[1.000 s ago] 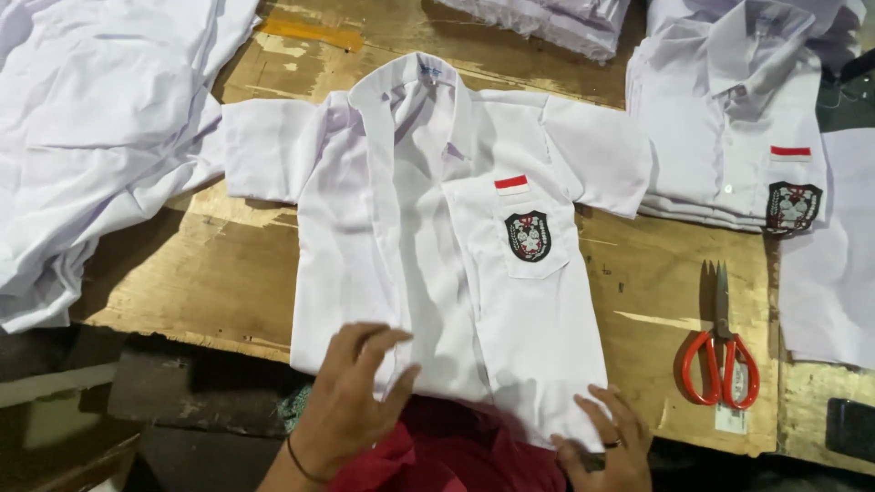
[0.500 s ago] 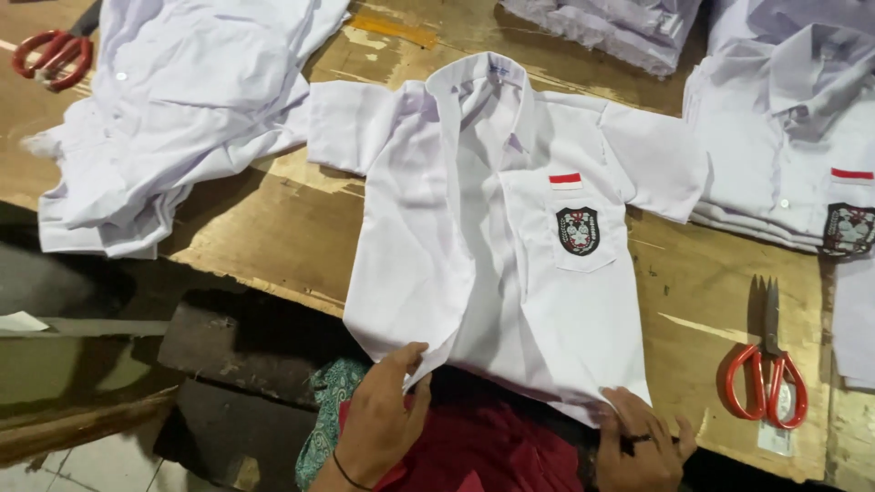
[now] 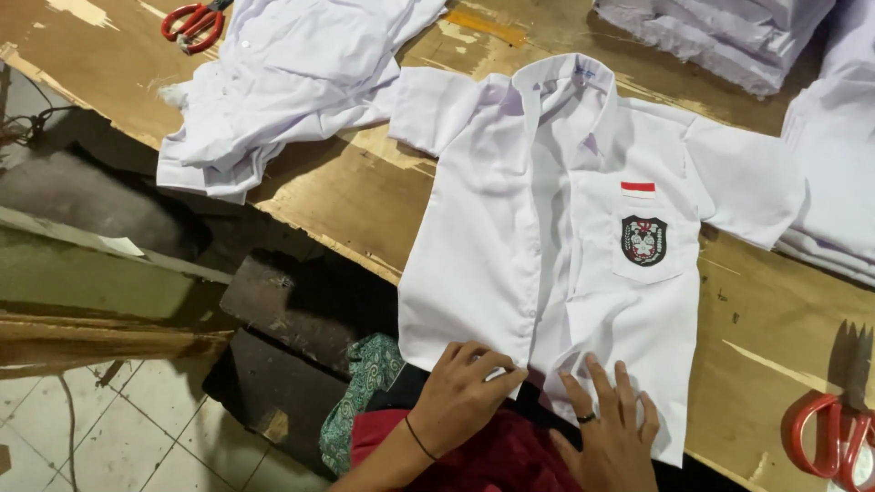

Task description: Folding a white collared shirt and trimming loose threads using scissors on a wooden workbench.

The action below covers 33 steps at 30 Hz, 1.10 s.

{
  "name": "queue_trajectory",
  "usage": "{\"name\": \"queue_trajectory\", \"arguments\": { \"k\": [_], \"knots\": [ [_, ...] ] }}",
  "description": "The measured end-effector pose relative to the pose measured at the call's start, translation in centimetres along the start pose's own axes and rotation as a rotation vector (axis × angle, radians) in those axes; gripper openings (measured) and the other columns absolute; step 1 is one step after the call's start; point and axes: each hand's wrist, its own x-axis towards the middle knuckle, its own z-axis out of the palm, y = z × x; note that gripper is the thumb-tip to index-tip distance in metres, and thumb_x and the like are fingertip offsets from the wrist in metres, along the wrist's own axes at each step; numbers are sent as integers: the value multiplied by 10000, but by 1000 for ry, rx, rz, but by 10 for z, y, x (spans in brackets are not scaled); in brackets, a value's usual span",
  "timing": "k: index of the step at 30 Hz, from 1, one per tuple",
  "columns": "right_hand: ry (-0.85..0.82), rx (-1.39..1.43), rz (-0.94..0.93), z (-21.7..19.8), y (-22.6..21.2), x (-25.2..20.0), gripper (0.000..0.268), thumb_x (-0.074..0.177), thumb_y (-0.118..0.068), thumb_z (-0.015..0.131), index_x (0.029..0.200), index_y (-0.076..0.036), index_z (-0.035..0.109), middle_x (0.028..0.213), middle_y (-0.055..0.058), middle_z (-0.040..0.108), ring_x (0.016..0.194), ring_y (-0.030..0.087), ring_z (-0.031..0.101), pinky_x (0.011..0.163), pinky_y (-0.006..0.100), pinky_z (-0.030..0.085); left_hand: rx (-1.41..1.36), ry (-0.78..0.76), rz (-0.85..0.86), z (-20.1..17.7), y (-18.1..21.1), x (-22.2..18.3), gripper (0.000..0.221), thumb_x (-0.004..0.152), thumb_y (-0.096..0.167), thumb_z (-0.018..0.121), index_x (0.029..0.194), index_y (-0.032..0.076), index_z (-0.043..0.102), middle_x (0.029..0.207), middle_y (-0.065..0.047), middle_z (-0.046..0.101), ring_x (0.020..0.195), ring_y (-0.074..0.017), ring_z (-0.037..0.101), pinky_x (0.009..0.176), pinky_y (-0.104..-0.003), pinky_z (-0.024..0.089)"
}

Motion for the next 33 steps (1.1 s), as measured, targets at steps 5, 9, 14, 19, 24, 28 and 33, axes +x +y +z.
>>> {"name": "queue_trajectory", "arguments": {
  "k": [5,9,14,19,24,28,33],
  "knots": [
    [189,31,-71,-7,4,18,461,864,-410,656,1319,-349,604,1474,-34,587,1459,224,500,1122,495,365,-17,12,-41,3,6,-2,186,942,94,745,1111,171,734,1044,-21,698,906,-277,596,723,-399,456],
    [285,303,-37,-23,8,28,144,944,-170,675,1056,-225,746,1276,-29,725,1327,187,623,1152,445,370,-159,20,-96,2,7,-6,367,880,25,784,1205,177,706,1070,-38,695,875,-287,585,702,-409,449],
    [300,770,213,-53,-6,37,126,1016,-113,571,1079,-89,677,1212,79,750,1218,247,700,1113,417,486,-138,-2,-63,3,8,-1,267,918,34,733,1158,151,715,1044,-50,689,874,-290,593,690,-406,458],
    [244,857,131,-44,-6,46,176,1004,-188,577,1073,-68,687,1199,107,744,1246,271,671,1093,394,505,-110,-52,-40,5,0,3,233,931,65,728,1152,135,724,1040,-40,677,898,-280,588,706,-403,464],
    [-37,607,22,-50,0,54,221,955,-337,635,1124,-209,698,1223,-41,734,1212,214,616,955,388,420,-142,-102,-36,7,-5,7,538,691,-93,637,1200,67,703,1046,-90,694,849,-308,603,694,-417,483],
    [-105,624,115,-78,22,116,297,940,-338,651,1197,-191,673,1154,-8,762,933,279,708,796,439,537,-114,-193,-11,11,-6,14,523,926,34,516,1420,177,615,1062,-48,669,818,-265,585,670,-393,459],
    [-256,737,462,-98,45,251,331,937,-370,616,786,-80,667,1476,-138,623,505,199,570,658,381,425,2,-169,45,17,-3,26,469,922,46,583,1338,232,691,828,-38,554,644,-247,524,535,-380,437]
  ]
}}
